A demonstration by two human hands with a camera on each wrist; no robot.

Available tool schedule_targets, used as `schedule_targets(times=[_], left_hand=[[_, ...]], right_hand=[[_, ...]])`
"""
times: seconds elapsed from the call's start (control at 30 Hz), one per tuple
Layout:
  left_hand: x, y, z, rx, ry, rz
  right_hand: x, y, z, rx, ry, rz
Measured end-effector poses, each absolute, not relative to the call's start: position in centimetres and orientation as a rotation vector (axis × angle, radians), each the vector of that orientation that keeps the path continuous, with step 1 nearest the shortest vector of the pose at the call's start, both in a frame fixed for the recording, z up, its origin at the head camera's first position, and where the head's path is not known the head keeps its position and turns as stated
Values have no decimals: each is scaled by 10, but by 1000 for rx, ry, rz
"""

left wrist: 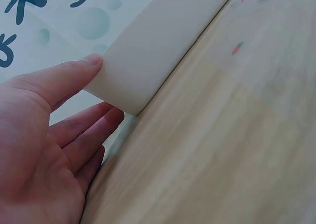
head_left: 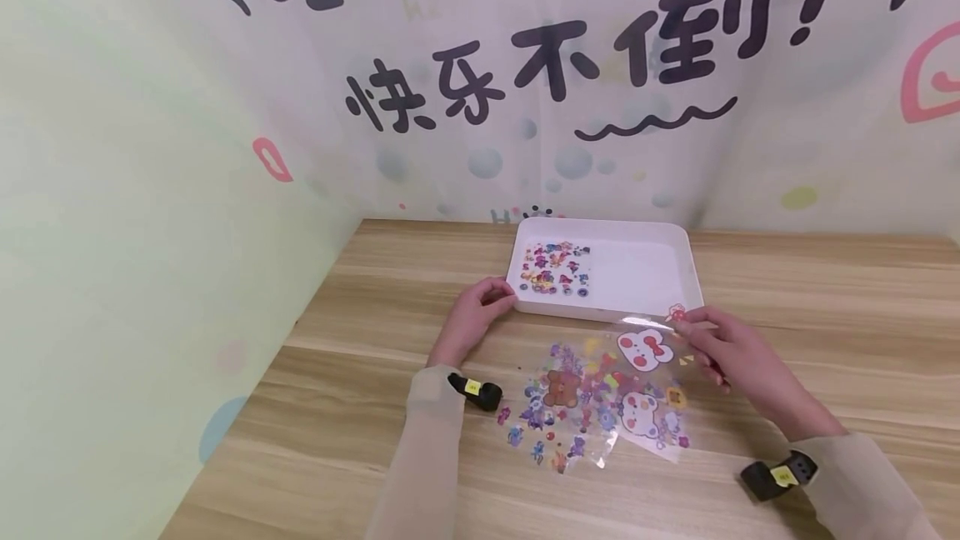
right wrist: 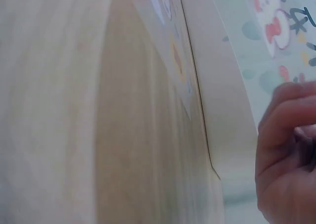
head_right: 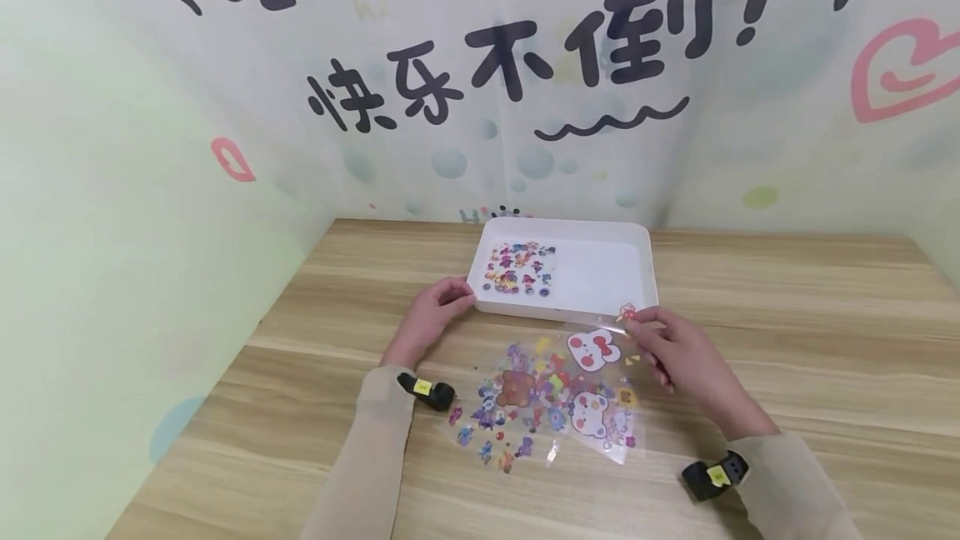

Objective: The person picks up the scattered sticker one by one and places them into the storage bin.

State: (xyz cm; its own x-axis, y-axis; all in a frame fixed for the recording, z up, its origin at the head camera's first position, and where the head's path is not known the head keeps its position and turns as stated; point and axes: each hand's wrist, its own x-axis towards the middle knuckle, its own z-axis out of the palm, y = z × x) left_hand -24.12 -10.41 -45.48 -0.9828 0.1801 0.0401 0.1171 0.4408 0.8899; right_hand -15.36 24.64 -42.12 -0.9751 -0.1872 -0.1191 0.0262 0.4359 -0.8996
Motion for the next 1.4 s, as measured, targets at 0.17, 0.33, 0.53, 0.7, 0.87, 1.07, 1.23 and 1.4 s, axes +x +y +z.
schedule_targets(times=[0.17,0.33,0.53,0.7,0.87,1.07,1.23,1.4], left_hand=[[-242,-105,-455,271,2617,1614],[-242,-106,-454,277,2619,1620],[-242,-107,-455,278,2619,1624],[-242,-107,-457,288,2626,1622],[-241,-106,-458,300,2626,1626],[-240,-106,-457,306,2624,1638],[-240,-106,-457,304,2634,1638],[-241,-105,-458,316,2642,1629]], right_hand=[[-155,246,-418,-150,2517,-1616],[-157,246,-416,-164,2493,-1719],[-160,244,-412,-144,2466,-1799],[-162,241,-408,-118,2416,-1868],[-165,236,-408,-81,2344,-1964],[-170,227,-405,-27,2242,-2084],[-174,220,-402,-39,2174,-2166],[-180,216,-401,-43,2059,-2276]])
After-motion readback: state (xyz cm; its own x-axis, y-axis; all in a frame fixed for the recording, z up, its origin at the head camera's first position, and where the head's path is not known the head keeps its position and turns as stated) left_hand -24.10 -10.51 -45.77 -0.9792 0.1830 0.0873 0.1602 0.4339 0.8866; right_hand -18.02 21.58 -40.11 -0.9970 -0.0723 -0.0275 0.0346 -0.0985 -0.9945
